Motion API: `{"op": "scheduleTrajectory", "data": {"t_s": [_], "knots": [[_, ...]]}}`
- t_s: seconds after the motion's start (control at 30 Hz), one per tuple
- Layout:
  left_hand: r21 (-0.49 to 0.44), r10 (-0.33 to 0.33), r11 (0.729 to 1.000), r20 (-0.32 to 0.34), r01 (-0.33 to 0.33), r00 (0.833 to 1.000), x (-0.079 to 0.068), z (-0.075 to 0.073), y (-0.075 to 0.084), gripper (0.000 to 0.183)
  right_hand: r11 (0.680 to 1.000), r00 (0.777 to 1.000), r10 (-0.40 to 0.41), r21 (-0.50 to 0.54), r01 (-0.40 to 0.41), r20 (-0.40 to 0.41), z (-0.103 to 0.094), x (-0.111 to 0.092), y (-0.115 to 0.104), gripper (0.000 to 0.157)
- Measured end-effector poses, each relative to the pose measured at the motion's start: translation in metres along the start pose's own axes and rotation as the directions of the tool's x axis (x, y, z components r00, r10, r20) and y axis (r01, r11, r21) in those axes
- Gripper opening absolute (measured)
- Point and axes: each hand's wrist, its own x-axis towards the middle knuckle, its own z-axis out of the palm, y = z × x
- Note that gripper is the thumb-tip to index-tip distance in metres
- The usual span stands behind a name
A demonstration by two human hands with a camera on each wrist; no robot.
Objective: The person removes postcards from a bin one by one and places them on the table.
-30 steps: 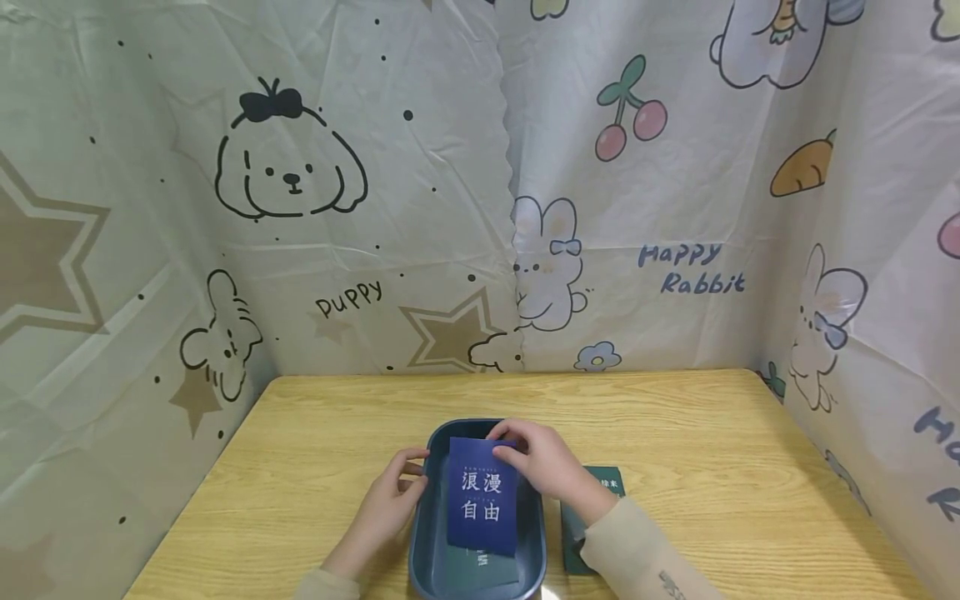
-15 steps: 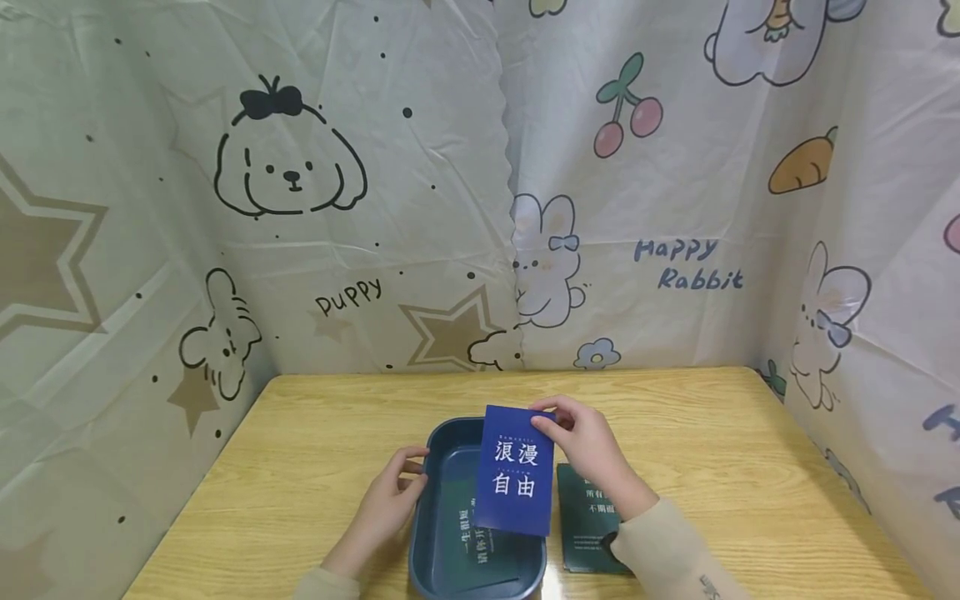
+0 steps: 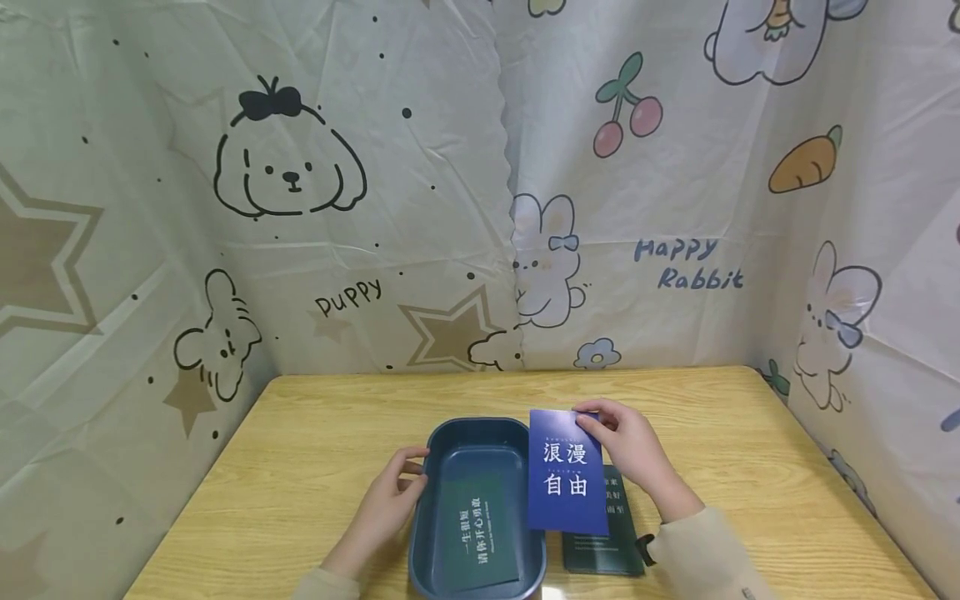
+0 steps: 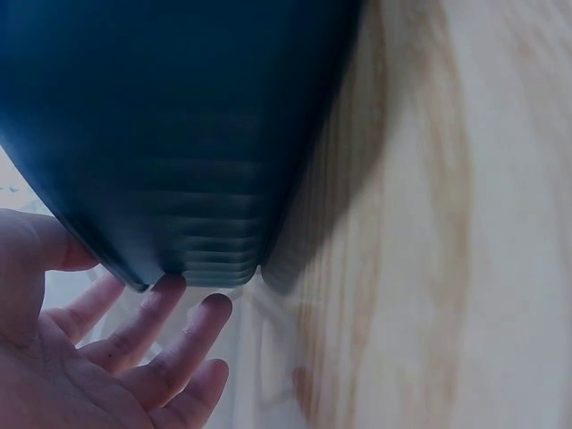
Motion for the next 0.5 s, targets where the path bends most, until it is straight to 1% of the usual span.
{"op": "scheduleTrajectory", "data": {"t_s": [0.23,0.37,0.5], "knots": [[-0.004,0.007,1.000,0.002,-0.007,1.000,0.001,0.000,-0.001,0.036,0.999,1.000,0.010,-0.036,-0.010,0.006,-0.009,-0.005,0.016,0.031],[-0.002,-0.005,1.000,0.008,0.005,1.000,0.001,0.000,-0.001,0.036,0.998,1.000,0.018,-0.059,-0.016,0.017,-0.012,-0.006,0.024,0.029],[-0.003,-0.006,1.000,0.011,0.006,1.000,0.001,0.000,-0.001,0.037,0.997,0.999,0.008,-0.074,-0.006,0.033,-0.014,-0.005,0.033,0.026]]}}
